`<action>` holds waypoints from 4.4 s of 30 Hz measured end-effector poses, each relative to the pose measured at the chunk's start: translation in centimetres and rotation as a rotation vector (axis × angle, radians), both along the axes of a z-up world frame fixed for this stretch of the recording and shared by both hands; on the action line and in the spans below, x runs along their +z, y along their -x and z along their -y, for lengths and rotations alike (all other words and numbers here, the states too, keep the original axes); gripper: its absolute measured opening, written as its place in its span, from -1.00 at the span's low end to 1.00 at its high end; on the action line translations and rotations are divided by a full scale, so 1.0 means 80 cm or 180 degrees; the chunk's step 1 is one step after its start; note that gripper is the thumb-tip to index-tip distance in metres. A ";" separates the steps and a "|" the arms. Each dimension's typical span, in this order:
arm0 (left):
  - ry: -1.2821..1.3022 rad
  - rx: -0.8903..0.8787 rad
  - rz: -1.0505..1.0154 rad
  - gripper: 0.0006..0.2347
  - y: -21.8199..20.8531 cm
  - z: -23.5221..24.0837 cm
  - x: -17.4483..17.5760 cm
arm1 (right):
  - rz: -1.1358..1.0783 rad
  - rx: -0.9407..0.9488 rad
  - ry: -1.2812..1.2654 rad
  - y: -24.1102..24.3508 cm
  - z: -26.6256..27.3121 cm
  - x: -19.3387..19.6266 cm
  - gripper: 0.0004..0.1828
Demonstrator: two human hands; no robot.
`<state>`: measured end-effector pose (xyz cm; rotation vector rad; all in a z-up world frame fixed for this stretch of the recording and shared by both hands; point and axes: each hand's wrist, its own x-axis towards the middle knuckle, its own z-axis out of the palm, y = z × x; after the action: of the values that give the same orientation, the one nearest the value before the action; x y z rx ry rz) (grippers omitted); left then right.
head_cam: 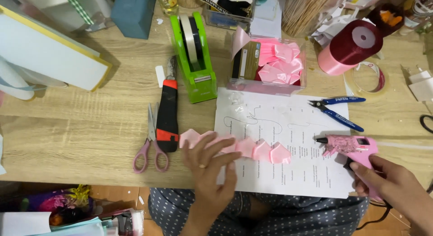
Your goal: The person uses a hot glue gun to attach a pink ribbon to a wooden stick, then rolls the ribbon around the stick to form a rose shape. They adjust the petals by hand to complete the flower.
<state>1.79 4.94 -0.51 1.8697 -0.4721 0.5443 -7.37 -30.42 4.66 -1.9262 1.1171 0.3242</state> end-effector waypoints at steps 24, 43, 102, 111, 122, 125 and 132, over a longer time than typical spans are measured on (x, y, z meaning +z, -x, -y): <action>-0.0134 0.0895 0.0160 -0.86 -0.005 -0.031 -0.025 | 0.2120 0.2816 0.2739 -0.311 -0.088 -0.014 -0.70; -0.0243 -0.0441 0.0175 -0.83 0.021 0.009 0.008 | 0.0444 0.3127 0.1064 -0.092 -0.077 0.019 -0.86; -0.2398 -0.0516 -0.0028 -0.86 -0.045 -0.007 0.017 | 0.0104 -0.0176 -0.0346 0.015 -0.086 0.028 -0.49; -0.2469 -0.0648 0.0222 -0.51 -0.010 0.020 0.048 | -0.0016 0.0515 -0.0215 0.009 -0.082 0.024 -0.32; -0.1776 -0.1282 0.0578 -0.68 0.036 0.087 0.002 | -0.0250 0.1197 0.0397 0.049 -0.024 -0.042 -0.92; -0.1919 -0.1216 0.0584 -0.69 0.035 0.084 0.004 | -0.0285 0.1273 0.0469 0.045 -0.031 -0.033 -0.91; -0.2017 -0.1185 0.0530 -0.69 0.035 0.083 0.003 | -0.0734 0.0754 0.0183 0.005 -0.077 0.022 -0.81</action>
<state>-1.02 -1.67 -0.26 2.2567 -1.1833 0.3140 -7.77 -24.22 6.46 -2.1168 1.0527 0.6645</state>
